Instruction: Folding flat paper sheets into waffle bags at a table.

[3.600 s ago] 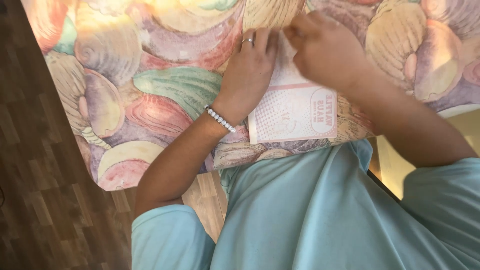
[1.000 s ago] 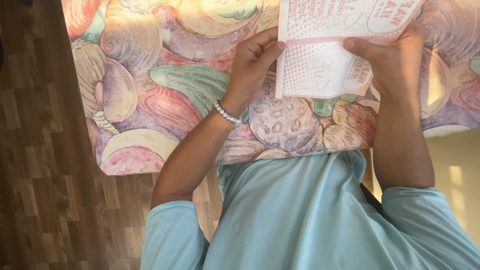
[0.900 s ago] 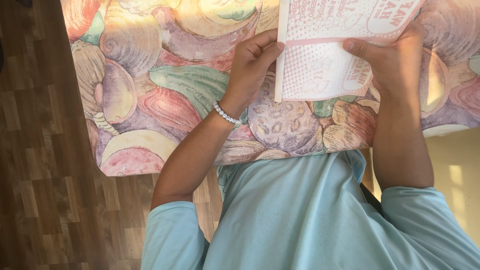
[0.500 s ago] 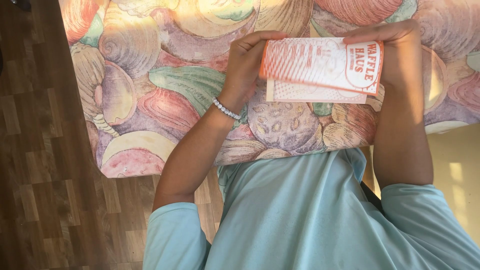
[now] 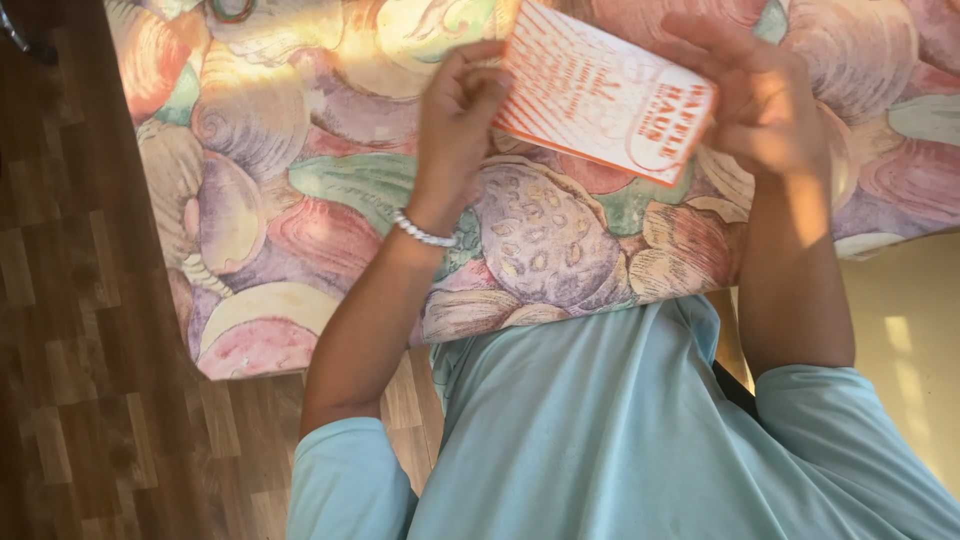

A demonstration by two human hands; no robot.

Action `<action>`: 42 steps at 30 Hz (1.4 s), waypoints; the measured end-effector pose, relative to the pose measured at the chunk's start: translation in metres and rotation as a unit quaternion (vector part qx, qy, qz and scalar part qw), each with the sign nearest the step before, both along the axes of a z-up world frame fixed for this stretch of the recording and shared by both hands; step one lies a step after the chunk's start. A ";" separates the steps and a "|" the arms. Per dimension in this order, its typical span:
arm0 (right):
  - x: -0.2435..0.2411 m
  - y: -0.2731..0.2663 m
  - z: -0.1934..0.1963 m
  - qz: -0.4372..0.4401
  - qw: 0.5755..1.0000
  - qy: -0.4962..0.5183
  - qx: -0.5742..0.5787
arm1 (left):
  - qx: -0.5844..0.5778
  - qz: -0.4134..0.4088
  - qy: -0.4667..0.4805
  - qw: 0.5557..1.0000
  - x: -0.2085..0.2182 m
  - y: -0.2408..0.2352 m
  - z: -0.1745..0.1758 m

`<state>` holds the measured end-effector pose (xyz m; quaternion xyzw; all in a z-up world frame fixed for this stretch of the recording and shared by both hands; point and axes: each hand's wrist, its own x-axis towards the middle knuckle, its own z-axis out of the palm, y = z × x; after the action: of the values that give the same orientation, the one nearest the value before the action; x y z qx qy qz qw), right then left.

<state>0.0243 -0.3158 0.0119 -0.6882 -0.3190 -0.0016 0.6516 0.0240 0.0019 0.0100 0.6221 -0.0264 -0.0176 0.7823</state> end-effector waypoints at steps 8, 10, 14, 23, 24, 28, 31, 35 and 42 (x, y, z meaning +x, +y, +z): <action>0.005 0.039 0.066 0.027 0.994 -0.056 -0.092 | 0.264 -0.106 -0.380 0.880 0.004 -0.005 0.104; 0.005 0.076 0.090 -0.039 0.988 -0.066 -0.131 | 0.278 -0.109 -0.434 0.850 -0.003 -0.017 0.113; 0.026 0.086 0.065 -0.144 0.981 -0.111 -0.070 | 0.276 -0.008 -0.429 0.860 0.002 -0.025 0.103; 0.026 0.083 0.038 -0.208 0.977 -0.052 0.011 | 0.111 0.034 -0.192 0.975 0.017 -0.034 0.052; 0.025 0.083 0.038 -0.216 0.975 -0.047 0.005 | 0.111 0.039 -0.201 0.973 0.016 -0.035 0.052; 0.019 0.082 0.037 -0.217 0.976 -0.010 0.026 | 0.087 0.047 -0.225 0.969 0.014 -0.037 0.047; 0.017 0.083 0.036 -0.218 0.975 0.019 0.026 | 0.033 0.025 -0.212 0.976 0.012 -0.038 0.049; 0.020 0.080 0.030 -0.238 0.971 0.039 0.002 | 0.019 0.009 -0.237 0.971 0.009 -0.041 0.053; 0.020 0.080 0.022 -0.224 0.973 0.042 0.032 | 0.018 0.014 -0.218 0.976 0.006 -0.041 0.057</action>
<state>0.0445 -0.2357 0.0341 -0.7202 -0.1293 -0.1288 0.6693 0.0301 -0.0390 0.0666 0.6254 -0.1873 0.1291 0.7464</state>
